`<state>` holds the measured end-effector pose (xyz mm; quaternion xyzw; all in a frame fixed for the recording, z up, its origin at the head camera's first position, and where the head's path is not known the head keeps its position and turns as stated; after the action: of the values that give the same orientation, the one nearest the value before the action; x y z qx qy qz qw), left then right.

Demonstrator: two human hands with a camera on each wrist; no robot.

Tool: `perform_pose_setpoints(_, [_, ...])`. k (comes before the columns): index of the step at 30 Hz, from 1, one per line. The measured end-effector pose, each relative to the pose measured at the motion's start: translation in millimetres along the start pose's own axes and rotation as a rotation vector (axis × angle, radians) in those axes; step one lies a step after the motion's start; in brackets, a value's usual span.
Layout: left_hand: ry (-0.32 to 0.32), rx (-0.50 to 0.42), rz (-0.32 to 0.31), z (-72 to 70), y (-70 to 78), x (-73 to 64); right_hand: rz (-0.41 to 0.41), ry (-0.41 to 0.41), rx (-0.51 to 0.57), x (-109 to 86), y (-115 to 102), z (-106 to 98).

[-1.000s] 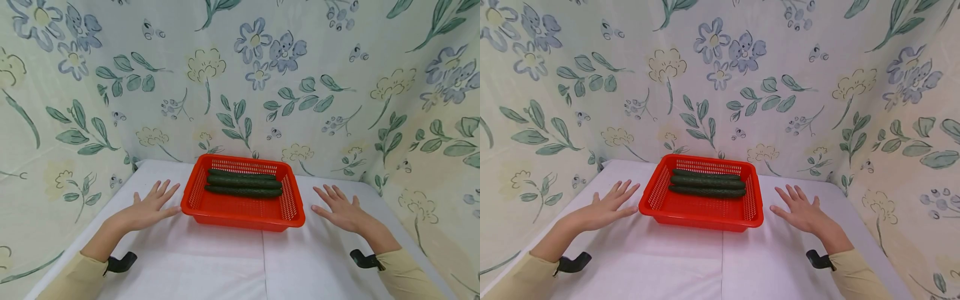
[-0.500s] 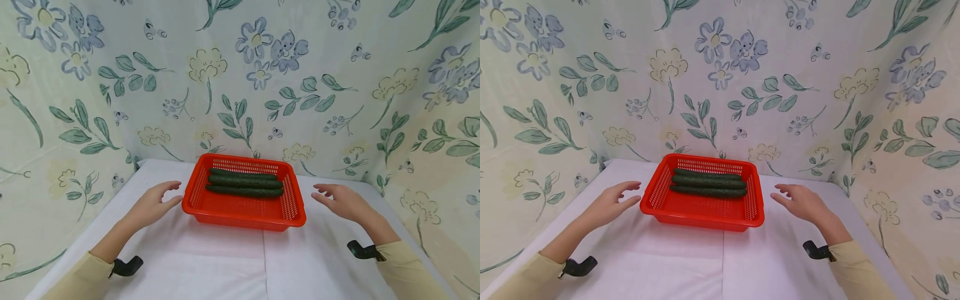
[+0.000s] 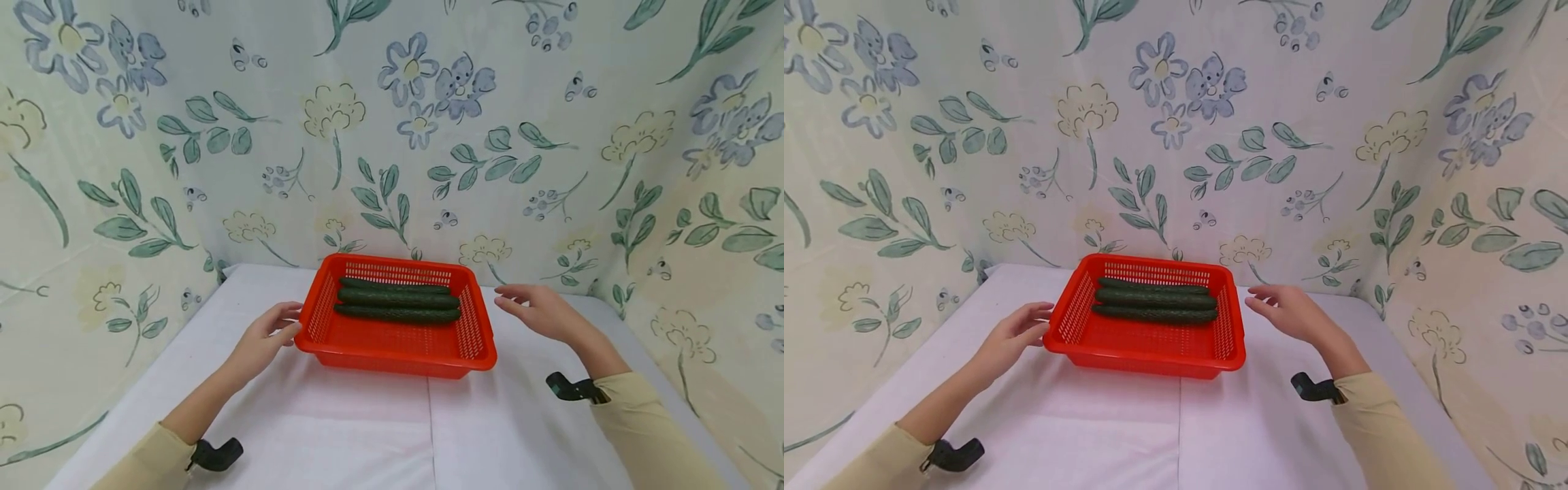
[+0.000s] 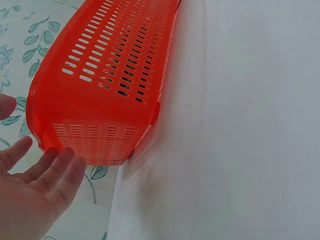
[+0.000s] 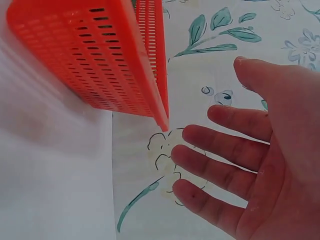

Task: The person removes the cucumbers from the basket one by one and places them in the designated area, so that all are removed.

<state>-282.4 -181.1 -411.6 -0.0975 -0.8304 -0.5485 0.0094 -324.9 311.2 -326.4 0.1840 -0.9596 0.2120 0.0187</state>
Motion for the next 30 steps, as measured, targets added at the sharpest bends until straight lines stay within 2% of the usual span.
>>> perform_pose_setpoints(6, [-0.036, -0.064, -0.009, 9.6, -2.7, -3.2, -0.04, 0.017, 0.073, 11.4, -11.6, -4.1])
perform_pose_setpoints(11, [-0.03, -0.073, -0.023, 15.6, -4.9, -3.5, -0.096, 0.026, 0.171, 27.3, -22.5, -5.1])
perform_pose_setpoints(17, [-0.012, -0.077, -0.04, 20.0, -7.2, -5.6, -0.089, 0.023, 0.329, 46.3, -29.5, -4.6])
perform_pose_setpoints(24, [-0.013, -0.142, -0.051, 20.8, -8.1, -7.0, -0.101, -0.003, 0.437, 67.6, -41.3, -1.5])
perform_pose_setpoints(30, [-0.019, -0.153, -0.053, 21.8, -9.6, -7.3, -0.128, -0.021, 0.536, 83.9, -50.5, 3.2])
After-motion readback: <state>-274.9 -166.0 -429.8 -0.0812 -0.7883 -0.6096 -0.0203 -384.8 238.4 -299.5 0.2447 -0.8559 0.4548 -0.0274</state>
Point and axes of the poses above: each hand's wrist, its own x-axis towards the middle knuckle, its own z-axis out of the palm, y = z × x, the point moved 4 cm from there along x, towards the middle knuckle, and after that the axes turned 5 degrees about -z, right-handed, at the moved point
